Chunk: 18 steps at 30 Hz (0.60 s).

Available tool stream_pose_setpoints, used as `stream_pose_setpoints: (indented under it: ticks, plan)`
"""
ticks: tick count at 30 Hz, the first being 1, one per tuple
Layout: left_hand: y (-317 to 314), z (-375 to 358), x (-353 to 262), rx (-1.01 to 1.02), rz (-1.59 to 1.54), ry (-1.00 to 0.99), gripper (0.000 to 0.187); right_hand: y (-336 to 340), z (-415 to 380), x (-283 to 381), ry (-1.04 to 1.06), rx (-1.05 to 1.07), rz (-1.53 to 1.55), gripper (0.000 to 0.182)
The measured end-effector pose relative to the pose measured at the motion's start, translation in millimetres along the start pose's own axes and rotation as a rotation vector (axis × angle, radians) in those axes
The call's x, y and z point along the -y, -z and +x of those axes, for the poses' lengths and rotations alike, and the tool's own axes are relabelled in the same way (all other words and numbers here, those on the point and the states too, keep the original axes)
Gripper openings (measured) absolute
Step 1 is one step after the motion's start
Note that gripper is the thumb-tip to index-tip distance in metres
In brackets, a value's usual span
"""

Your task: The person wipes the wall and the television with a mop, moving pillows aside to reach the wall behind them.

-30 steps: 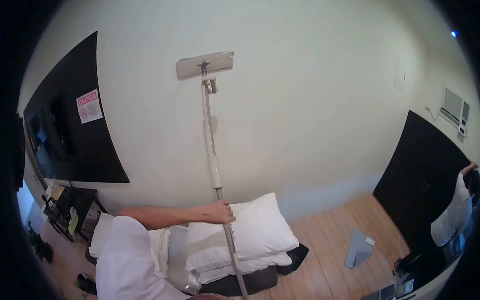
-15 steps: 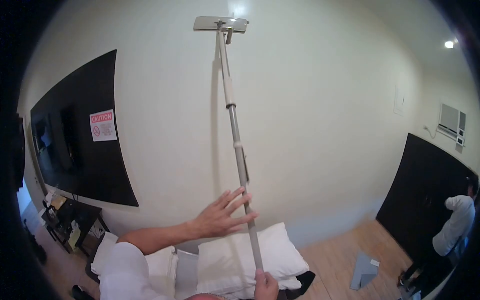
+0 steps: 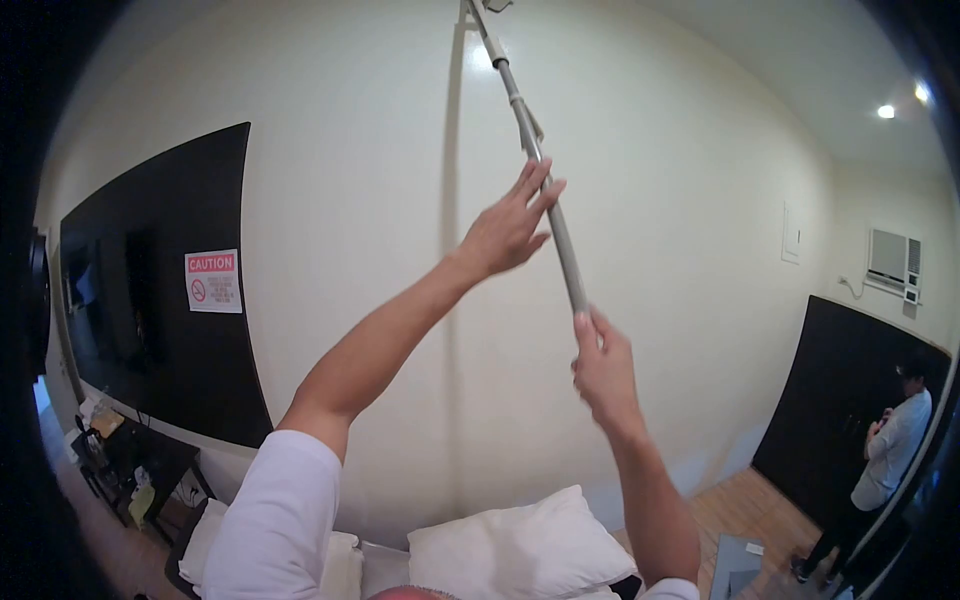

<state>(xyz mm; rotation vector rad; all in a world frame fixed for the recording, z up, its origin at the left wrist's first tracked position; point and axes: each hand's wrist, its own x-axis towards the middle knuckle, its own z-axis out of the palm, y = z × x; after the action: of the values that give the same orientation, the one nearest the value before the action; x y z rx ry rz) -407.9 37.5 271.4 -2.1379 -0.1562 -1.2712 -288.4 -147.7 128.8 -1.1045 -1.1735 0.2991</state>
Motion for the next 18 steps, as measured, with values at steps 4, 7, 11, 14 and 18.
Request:
stream_pose_setpoints:
  ticks: [4, 7, 11, 14, 18]
  plan:
    - [5.0, 52.0, 45.9, -0.068, 0.067, 0.008, 0.084, -13.7, 49.8, 36.8, 0.091, -0.035, 0.054, 0.053]
    - [14.8, 70.1, 72.8, -0.087, 0.083, -0.028, 0.078, -28.9, 49.7, 63.5, 0.092, -0.025, 0.061, 0.050]
    - [19.4, 90.8, 79.2, -0.015, 0.097, -0.004, 0.084, -33.5, 77.7, 55.7, 0.308, -0.134, -0.067, 0.047]
    - [3.6, 113.3, 81.5, -0.023, 0.127, -0.008, 0.083, -31.2, 85.6, 66.7, 0.240, -0.325, -0.323, 0.047]
    - [-2.1, 138.1, 96.4, 0.011, 0.077, -0.008, 0.081, -43.7, 92.0, 79.3, 0.260, -0.415, -0.442, 0.047]
